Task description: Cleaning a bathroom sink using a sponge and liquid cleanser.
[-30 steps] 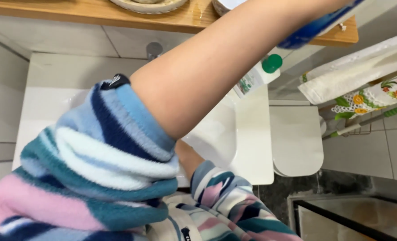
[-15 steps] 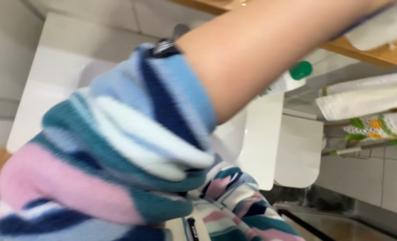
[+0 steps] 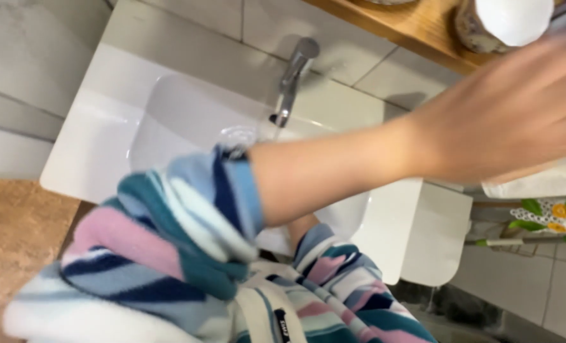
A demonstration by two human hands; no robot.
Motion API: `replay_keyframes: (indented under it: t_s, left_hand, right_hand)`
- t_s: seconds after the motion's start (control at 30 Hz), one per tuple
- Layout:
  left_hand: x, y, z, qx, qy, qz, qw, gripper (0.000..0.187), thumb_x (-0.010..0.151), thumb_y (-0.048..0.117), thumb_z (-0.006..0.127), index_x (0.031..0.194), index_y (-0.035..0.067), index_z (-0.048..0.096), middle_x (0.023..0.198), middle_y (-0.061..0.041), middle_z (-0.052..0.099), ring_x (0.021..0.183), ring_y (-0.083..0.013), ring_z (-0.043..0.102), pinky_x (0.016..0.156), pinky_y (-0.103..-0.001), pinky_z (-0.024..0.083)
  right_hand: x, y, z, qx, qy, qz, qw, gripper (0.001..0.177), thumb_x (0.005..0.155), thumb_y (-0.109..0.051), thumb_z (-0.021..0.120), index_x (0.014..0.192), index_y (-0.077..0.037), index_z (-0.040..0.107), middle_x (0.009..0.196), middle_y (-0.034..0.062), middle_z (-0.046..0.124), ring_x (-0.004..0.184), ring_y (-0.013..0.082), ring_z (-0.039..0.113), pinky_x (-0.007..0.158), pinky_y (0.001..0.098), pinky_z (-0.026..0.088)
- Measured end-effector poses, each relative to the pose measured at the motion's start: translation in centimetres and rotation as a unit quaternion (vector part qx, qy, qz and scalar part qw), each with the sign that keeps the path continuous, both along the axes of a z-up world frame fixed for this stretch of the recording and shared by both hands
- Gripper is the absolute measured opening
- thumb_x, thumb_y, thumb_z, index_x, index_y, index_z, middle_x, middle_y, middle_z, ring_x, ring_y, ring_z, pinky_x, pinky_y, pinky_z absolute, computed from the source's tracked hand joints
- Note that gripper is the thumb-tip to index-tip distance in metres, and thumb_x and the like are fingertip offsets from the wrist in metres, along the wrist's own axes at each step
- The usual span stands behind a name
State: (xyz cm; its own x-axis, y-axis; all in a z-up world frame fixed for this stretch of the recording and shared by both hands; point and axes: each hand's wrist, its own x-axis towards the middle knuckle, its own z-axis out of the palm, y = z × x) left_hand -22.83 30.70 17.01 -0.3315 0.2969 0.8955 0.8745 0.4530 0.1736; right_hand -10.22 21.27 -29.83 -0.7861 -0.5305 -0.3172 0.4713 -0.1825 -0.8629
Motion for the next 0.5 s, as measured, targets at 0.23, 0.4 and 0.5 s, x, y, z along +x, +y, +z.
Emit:
replay_keyframes:
  t_s: [0.23, 0.4, 0.5]
  left_hand:
    - [3.5, 1.2, -14.0, -0.02, -0.466, -0.014, 0.885, 0.094, 0.071, 0.04, 0.087, 0.147, 0.008, 0.042, 0.139, -0.014, 0.057, 0.132, -0.0318, 0.054, 0.11, -0.048, 0.043]
    - [0.3, 7.6, -14.8, 0.018, -0.537, 0.085, 0.839, 0.13, 0.046, 0.046, 0.097, 0.152, 0.009, 0.031, 0.137, -0.017, 0.053, 0.129, -0.0353, 0.05, 0.102, -0.054, 0.04]
    - [-1.3, 11.3, -16.9, 0.006, -0.529, 0.113, 0.841, 0.116, 0.051, 0.041, 0.094, 0.149, 0.013, 0.038, 0.129, -0.011, 0.061, 0.121, -0.0318, 0.059, 0.095, -0.053, 0.045]
  right_hand:
    - [-2.6, 2.4, -3.1, -0.024, -0.063, -0.062, 0.996, 0.04, 0.087, -0.006, 0.075, 0.127, 0.001, 0.071, 0.112, 0.0093, 0.077, 0.102, 0.0218, 0.071, 0.087, 0.0329, 0.058]
    - [-2.3, 0.4, 1.1, 0.057, -0.163, -0.116, 0.978, 0.037, 0.093, -0.013, 0.073, 0.13, -0.008, 0.07, 0.114, -0.0006, 0.074, 0.097, 0.0085, 0.064, 0.075, 0.0227, 0.047]
    - [-2.4, 0.7, 3.8, 0.055, -0.153, -0.143, 0.976, 0.035, 0.094, -0.013, 0.07, 0.129, -0.007, 0.07, 0.114, 0.0018, 0.076, 0.097, 0.0096, 0.065, 0.072, 0.0231, 0.046]
